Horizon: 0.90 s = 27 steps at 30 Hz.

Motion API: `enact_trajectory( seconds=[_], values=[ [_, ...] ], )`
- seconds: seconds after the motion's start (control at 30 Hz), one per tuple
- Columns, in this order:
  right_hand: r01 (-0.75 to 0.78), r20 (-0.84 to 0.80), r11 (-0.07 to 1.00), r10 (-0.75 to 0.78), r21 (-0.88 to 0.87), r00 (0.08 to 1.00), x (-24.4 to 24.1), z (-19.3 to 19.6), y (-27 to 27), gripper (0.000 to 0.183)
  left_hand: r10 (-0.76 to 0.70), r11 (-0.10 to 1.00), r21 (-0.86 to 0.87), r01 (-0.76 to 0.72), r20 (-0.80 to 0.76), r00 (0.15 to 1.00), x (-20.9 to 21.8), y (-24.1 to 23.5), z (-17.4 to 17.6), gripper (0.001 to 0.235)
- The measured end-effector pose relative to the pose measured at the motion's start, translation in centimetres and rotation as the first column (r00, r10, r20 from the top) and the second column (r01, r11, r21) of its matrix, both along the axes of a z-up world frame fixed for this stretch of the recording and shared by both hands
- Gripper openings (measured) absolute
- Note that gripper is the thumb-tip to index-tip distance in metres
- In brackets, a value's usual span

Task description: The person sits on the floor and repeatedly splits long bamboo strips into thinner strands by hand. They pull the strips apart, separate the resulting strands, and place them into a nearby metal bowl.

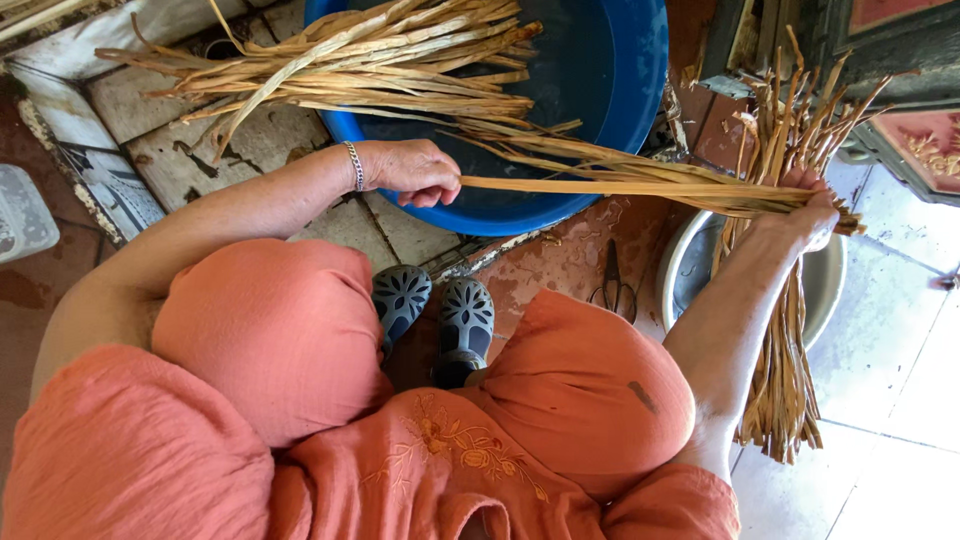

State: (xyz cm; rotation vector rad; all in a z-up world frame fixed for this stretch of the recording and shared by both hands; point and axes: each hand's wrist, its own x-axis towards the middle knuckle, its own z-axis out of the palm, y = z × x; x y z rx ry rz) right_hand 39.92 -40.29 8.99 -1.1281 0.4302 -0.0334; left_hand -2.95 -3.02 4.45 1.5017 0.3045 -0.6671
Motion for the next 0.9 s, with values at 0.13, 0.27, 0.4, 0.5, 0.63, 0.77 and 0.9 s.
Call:
enact_trajectory(
  seconds=[0.13,0.27,0.4,0.5,0.63,0.77,0.9],
  values=[
    [-0.205,0.112,0.977,0.21,-0.051,0.971,-1.3,1.6,0.8,0.03,-0.24,0.949,0.222,0.225,0.041,0.97,0.4,-0.3,-3.8,0.035],
    [-0.147,0.391,0.974,0.204,-0.172,0.897,0.6,5.2,-0.4,0.035,-0.313,0.593,0.757,0.274,-0.097,0.945,1.5,0.9,-7.9,0.036],
    [-0.055,0.54,0.953,0.216,-0.297,0.814,0.9,7.8,-1.4,0.031,-0.292,0.419,0.854,0.309,-0.195,0.936,3.1,2.2,-11.0,0.038],
    [-0.165,0.494,0.917,0.341,-0.364,0.8,-1.5,7.8,0.4,0.038,-0.325,0.309,0.866,0.392,-0.291,0.9,3.3,1.7,-12.5,0.041],
    [-0.299,0.459,0.889,0.438,-0.346,0.773,-4.9,7.8,4.8,0.03,-0.122,0.549,0.827,0.121,-0.065,0.99,3.9,0.9,-12.2,0.051],
    [-0.227,0.404,0.882,0.4,-0.412,0.823,-7.1,7.5,7.8,0.043,-0.119,0.596,0.789,0.151,-0.099,0.988,5.3,2.4,-11.2,0.05],
    [-0.34,0.413,0.879,0.462,-0.335,0.785,-7.2,7.0,10.0,0.032,-0.176,0.571,0.804,0.166,-0.077,0.981,4.4,3.5,-12.0,0.038]
  ],
)
